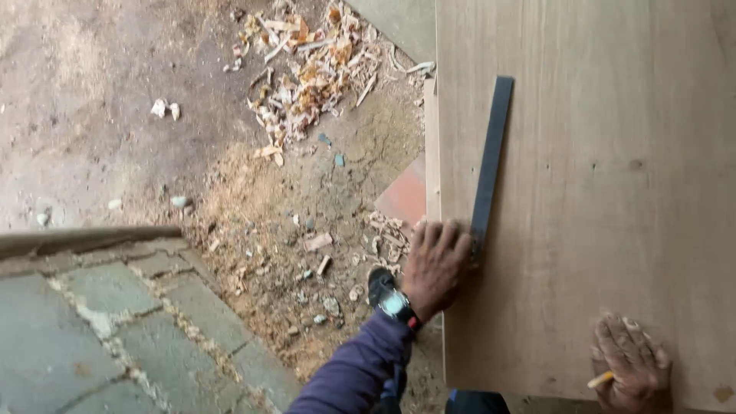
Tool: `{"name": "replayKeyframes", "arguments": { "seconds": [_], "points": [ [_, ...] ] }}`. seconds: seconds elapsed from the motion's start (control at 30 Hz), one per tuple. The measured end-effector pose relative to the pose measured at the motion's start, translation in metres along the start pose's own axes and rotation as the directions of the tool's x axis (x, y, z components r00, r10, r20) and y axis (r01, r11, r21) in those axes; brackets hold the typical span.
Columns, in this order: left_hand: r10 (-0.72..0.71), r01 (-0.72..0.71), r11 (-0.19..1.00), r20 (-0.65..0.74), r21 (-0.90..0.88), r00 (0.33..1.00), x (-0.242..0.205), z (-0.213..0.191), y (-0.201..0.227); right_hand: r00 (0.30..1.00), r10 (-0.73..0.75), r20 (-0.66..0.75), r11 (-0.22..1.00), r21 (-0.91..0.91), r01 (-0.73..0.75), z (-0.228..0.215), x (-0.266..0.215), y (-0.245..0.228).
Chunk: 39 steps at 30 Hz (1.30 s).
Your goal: The person assembles a small wooden cabinet on the ground of a workshop. They hammer nails into the frame, reposition and flip the cabinet, fetch nails from a toolbox, then use a combination square and pencil to measure and mark the wood panels.
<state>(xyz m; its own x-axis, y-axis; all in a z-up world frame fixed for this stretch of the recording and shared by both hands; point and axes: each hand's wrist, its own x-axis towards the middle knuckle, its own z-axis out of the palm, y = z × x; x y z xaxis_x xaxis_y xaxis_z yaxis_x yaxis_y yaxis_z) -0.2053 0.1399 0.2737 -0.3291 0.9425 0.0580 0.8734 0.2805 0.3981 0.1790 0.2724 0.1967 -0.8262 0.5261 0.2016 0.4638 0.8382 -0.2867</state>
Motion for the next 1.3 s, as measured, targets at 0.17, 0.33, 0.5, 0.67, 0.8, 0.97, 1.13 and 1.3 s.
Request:
{"name": "replayKeyframes", "arguments": {
  "seconds": [0.17, 0.33, 0.5, 0.67, 0.8, 0.97, 1.13, 1.3],
  "points": [
    [0.006, -0.010, 0.992, -0.026, -0.122, 1.000, 0.007, -0.032, -0.010, 0.988, -0.140, -0.067, 0.990, 0.021, 0.142, 0.010, -0.002, 0.021],
    [0.006, -0.024, 0.872, -0.038, -0.488, 0.999, 0.004, -0.086, -0.021, 0.976, -0.206, -0.075, 0.978, -0.044, 0.203, 0.005, -0.010, 0.010],
    [-0.112, 0.082, 0.743, -0.003, -0.664, 0.994, -0.003, -0.164, -0.038, 0.987, 0.110, 0.119, 0.986, 0.109, -0.123, -0.039, 0.036, 0.002],
    [-0.336, 0.188, 0.386, 0.052, -0.903, 0.941, 0.000, -0.187, -0.059, 0.804, 0.435, 0.406, 0.815, 0.202, -0.543, 0.023, -0.069, 0.031],
    [-0.555, 0.135, -0.184, 0.216, -0.974, 0.803, 0.049, -0.191, -0.063, 0.669, 0.501, 0.549, 0.467, 0.479, -0.743, 0.115, -0.092, 0.070],
    [-0.540, 0.087, -0.451, 0.349, -0.888, 0.766, 0.183, -0.188, -0.074, 0.719, 0.652, 0.241, 0.475, 0.610, -0.635, 0.005, 0.268, -0.118],
    [-0.469, 0.226, -0.506, 0.486, -0.832, 0.738, 0.306, -0.103, -0.122, 0.796, 0.598, -0.096, 0.776, 0.319, -0.545, -0.014, 0.527, -0.111],
    [-0.420, 0.235, -0.716, 0.674, -0.658, 0.607, 0.426, -0.090, -0.162, 0.923, 0.386, -0.002, 0.907, 0.185, -0.379, 0.022, 0.634, -0.034]
  ]
}}
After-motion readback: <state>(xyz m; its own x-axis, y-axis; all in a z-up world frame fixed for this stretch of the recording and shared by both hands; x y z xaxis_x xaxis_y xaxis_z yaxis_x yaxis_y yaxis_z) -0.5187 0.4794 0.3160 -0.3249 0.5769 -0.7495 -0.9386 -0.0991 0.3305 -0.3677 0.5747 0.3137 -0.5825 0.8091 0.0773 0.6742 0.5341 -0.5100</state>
